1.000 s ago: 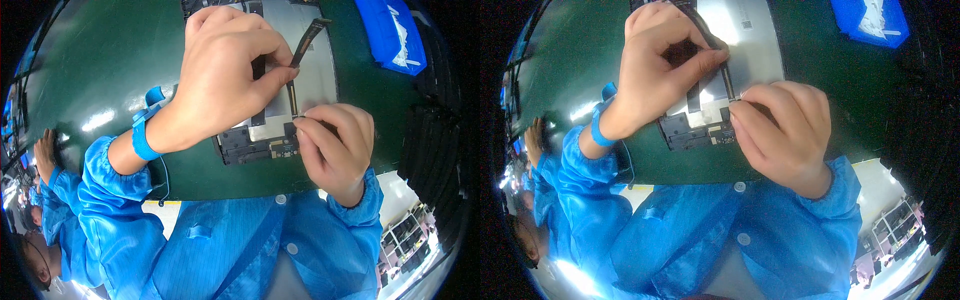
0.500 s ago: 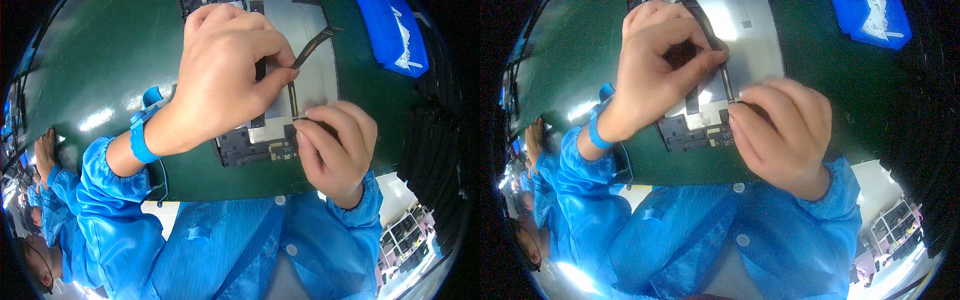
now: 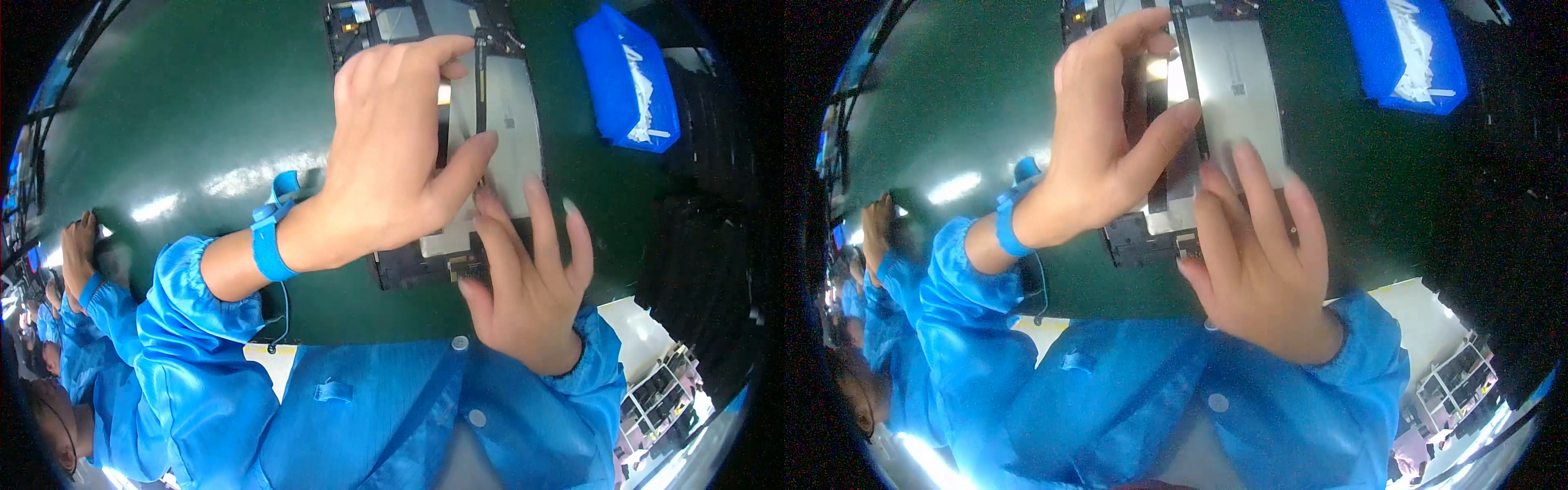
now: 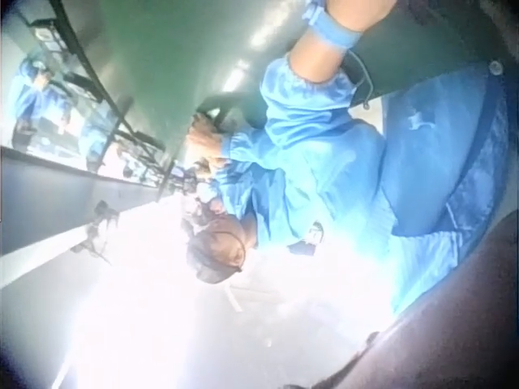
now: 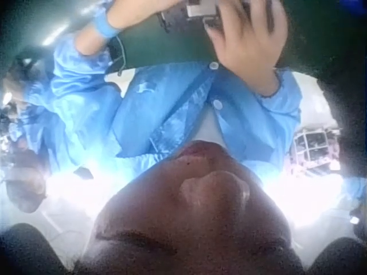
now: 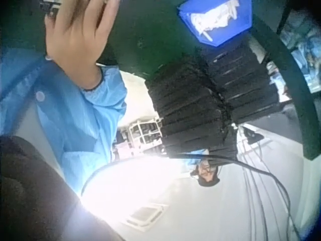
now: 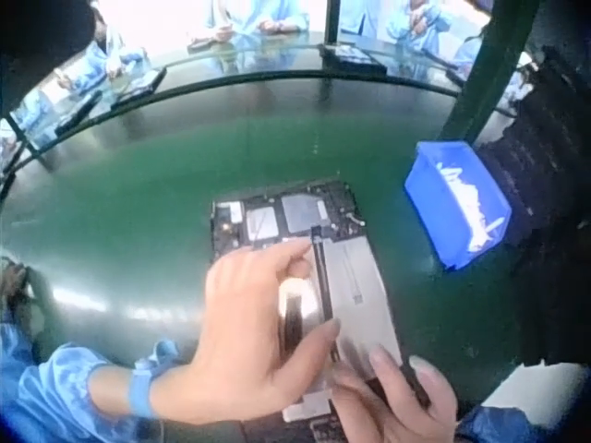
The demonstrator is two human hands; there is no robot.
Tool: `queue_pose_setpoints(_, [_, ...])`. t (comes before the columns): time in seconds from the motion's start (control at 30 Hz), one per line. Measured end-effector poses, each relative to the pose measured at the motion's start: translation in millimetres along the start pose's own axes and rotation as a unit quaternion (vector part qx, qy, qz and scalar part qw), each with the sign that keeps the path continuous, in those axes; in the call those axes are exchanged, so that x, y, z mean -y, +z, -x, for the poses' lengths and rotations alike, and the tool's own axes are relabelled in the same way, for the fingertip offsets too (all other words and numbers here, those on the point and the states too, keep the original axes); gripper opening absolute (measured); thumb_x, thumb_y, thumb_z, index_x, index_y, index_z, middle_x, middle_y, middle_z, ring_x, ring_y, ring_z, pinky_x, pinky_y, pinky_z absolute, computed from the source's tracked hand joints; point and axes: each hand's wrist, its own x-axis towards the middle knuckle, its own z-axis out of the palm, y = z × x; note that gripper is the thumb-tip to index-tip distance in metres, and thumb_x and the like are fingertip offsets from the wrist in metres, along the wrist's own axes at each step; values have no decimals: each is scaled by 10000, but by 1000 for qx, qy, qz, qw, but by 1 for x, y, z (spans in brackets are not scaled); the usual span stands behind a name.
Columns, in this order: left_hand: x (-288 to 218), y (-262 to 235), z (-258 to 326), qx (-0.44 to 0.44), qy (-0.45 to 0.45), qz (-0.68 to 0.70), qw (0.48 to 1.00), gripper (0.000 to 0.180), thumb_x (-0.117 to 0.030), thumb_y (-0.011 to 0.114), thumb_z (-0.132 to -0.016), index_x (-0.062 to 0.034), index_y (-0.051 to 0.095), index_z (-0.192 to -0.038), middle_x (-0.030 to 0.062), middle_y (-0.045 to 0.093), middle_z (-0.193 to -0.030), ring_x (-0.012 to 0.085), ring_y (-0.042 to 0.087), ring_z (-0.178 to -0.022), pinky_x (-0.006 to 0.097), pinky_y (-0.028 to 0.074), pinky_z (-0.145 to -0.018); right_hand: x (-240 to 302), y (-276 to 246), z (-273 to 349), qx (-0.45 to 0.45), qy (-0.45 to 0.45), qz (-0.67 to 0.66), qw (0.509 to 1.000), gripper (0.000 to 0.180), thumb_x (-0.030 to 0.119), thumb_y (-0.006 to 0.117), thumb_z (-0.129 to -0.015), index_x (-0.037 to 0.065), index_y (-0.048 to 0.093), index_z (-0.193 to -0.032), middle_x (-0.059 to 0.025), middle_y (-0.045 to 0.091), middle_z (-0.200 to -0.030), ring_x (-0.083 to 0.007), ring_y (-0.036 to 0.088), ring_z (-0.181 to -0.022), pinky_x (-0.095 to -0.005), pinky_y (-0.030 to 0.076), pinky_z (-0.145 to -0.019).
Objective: The person connects ribbon cables to a circuit board inside a tablet casing by hand.
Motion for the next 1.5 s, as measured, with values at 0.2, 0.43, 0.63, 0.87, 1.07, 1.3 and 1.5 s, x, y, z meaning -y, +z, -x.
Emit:
queue_pose_setpoints(0.2, [10, -16, 20, -102, -17, -28, 994, 641, -137, 648, -759, 42, 401, -1322, 232, 398, -1340, 389, 366, -1241, 451, 227, -1063, -32, 11, -47, -14, -52, -98, 994, 548, 243, 632, -790, -30, 483, -1241, -205, 510, -1309, -360, 393, -1321, -508, 259, -1095])
queue_pose_setpoints(0.43, [-13, -48, 61, 167, -141, -217, 952, 721, -354, 551, -883, 100, 317, -1392, 298, 256, -1480, 443, 170, -1404, 548, 57, -1143, -60, 49, -24, -91, 79, -457, 881, 693, 144, 566, -850, -45, 248, -1436, -265, 225, -1503, -379, 240, -1396, -452, 187, -1140])
queue_pose_setpoints(0.63, [-7, -43, 58, 23, -258, 204, 944, 687, -257, 572, -911, 29, 252, -1448, 216, 342, -1449, 327, 269, -1386, 447, 183, -1131, -48, 54, -46, -128, 71, -624, 768, 688, 101, 526, -886, -37, 181, -1466, -232, 149, -1543, -327, 165, -1438, -417, 150, -1157])
queue_pose_setpoints(0.87, [56, -43, -37, -56, -357, 460, 811, 755, -264, 652, -900, 12, 237, -1468, 147, 486, -1332, 206, 489, -1186, 333, 401, -1006, -81, 66, -76, -192, 92, -717, 664, 630, 129, 501, -950, 34, 181, -1484, -142, 241, -1528, -270, 259, -1406, -385, 193, -1148])
queue_pose_setpoints(1.07, [180, -48, -117, -188, -340, 402, 829, 761, -290, 687, -872, 85, 303, -1410, 176, 509, -1299, 236, 514, -1147, 345, 422, -981, -70, 72, -72, -138, 71, -661, 734, 595, 158, 575, -930, 52, 286, -1439, -142, 413, -1407, -222, 511, -1136, -367, 422, -974])
queue_pose_setpoints(1.3, [263, -53, -140, -401, -151, -21, 903, 611, -239, 642, -885, 94, 403, -1338, 234, 436, -1358, 324, 435, -1241, 405, 312, -1077, -63, 66, -71, -126, 11, -593, 795, 501, 109, 584, -895, 46, 413, -1362, -152, 348, -1443, -243, 505, -1179, -370, 422, -984])
queue_pose_setpoints(1.5, [151, -15, -110, -194, 0, 59, 979, 105, -22, 519, -931, 3, 616, -960, 78, 638, -916, 172, 600, -833, 301, 499, -744, -67, 69, -66, -168, -18, -471, 866, 360, 98, 586, -857, 68, 543, -1214, -141, 445, -1380, -306, 491, -1220, -412, 402, -1014])
